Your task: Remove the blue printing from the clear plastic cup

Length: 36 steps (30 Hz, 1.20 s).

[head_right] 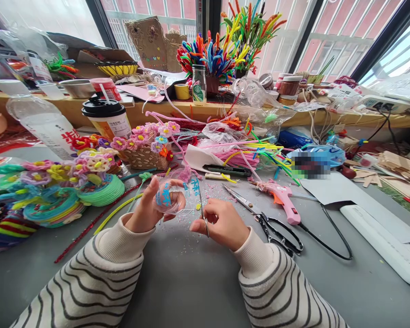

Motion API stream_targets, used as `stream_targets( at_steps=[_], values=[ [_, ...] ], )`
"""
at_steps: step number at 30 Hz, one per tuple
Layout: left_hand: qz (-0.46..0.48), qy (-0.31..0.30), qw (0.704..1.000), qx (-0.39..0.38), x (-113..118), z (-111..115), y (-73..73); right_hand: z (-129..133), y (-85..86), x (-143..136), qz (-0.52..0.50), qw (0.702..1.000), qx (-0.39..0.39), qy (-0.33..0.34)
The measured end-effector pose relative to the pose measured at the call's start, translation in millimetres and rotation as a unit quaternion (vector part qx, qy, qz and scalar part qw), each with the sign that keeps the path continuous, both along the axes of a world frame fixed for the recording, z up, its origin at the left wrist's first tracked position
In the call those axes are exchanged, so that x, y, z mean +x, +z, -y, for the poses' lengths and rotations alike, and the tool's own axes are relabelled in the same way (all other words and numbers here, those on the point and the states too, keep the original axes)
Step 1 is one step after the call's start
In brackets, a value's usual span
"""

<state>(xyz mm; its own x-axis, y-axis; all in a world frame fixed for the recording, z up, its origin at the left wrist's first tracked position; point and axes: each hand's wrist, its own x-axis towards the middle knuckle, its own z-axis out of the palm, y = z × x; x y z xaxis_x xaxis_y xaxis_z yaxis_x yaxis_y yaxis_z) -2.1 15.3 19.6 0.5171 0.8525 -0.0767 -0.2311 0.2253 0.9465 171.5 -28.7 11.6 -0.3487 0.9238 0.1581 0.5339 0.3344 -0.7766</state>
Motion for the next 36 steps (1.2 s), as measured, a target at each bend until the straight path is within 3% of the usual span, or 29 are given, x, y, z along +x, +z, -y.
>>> stream_targets(
  at_steps=[14,24,29,36],
  values=[
    [-0.077,0.020,0.996,0.044,5,9,5.9,-1,-6.2,0,-0.010,0.999,0.016,-0.048],
    [-0.080,-0.001,0.995,0.059,7,11,6.7,-1,-8.6,-3,-0.029,0.993,0.029,-0.108],
    [-0.067,0.006,0.996,0.057,6,10,4.1,0,-7.3,-3,-0.035,0.991,0.058,-0.112],
    [-0.046,0.032,0.997,0.061,4,10,0.9,-1,-10.1,-3,-0.028,0.994,0.034,-0.105]
  ],
)
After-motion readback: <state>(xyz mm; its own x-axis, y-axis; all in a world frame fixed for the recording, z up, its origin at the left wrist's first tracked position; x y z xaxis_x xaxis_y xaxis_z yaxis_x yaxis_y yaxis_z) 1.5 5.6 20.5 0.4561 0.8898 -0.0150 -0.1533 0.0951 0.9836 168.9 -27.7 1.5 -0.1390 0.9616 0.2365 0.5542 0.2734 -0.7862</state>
